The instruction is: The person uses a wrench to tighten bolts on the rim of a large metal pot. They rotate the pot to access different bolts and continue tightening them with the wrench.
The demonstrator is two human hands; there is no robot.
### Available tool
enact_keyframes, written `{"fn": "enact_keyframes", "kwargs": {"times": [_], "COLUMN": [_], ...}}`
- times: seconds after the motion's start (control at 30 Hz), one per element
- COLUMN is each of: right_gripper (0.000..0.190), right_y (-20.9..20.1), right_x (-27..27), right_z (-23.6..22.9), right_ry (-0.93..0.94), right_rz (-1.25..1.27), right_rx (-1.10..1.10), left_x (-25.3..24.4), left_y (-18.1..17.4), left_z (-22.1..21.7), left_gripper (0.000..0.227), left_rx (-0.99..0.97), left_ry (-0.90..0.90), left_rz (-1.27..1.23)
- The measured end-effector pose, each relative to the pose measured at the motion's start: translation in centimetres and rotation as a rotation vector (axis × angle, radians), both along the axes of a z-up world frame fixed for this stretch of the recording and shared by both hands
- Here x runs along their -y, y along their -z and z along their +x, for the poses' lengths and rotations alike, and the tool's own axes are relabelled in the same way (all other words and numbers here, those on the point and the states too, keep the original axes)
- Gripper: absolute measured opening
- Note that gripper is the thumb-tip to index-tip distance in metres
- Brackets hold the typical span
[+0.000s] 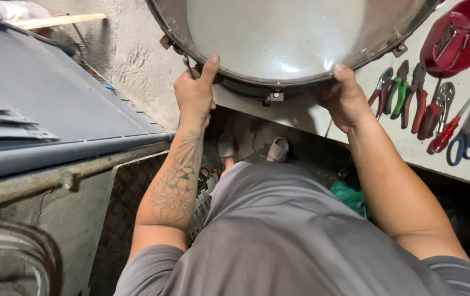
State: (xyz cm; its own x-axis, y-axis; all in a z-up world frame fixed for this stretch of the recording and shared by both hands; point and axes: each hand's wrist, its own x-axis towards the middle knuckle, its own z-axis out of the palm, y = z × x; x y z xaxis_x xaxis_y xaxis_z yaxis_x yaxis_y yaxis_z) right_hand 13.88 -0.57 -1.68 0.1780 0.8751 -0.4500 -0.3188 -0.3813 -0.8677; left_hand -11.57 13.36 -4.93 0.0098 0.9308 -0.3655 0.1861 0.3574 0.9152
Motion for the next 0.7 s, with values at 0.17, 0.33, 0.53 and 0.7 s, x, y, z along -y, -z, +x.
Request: {"fn": "enact_keyframes", "kwargs": {"times": [0.17,0.33,0.53,0.7], "right_gripper": [0.132,0.134,0.126,0.110], "right_y": [-0.5,-1.0,1.4,2.5], "right_x": [0.4,0.9,1.0,0.6], "right_z": [-0.8,-1.4,-2.0,-2.6], "right_ry": [0.020,-0.020,-0.051,-0.018], "right_rz": [-0.011,-0.036,-0.017,-0.128], "right_rx": [0.028,0.041,0.001,-0.052], "left_x": [-0.9,-1.0,-1.0,-1.4], "left_y": [-0.6,-1.2,-0.4,1.1], "left_z": [-0.2,-0.3,-0.8,-1.3], "left_gripper": [0.058,0.061,0.054,0.049], "left_rx": [-0.033,0.074,0.255,0.277], "left_ry": [0.072,0.133,0.130,0.140], "left_rz": [-0.014,-0.088,-0.201,-0.228]}}
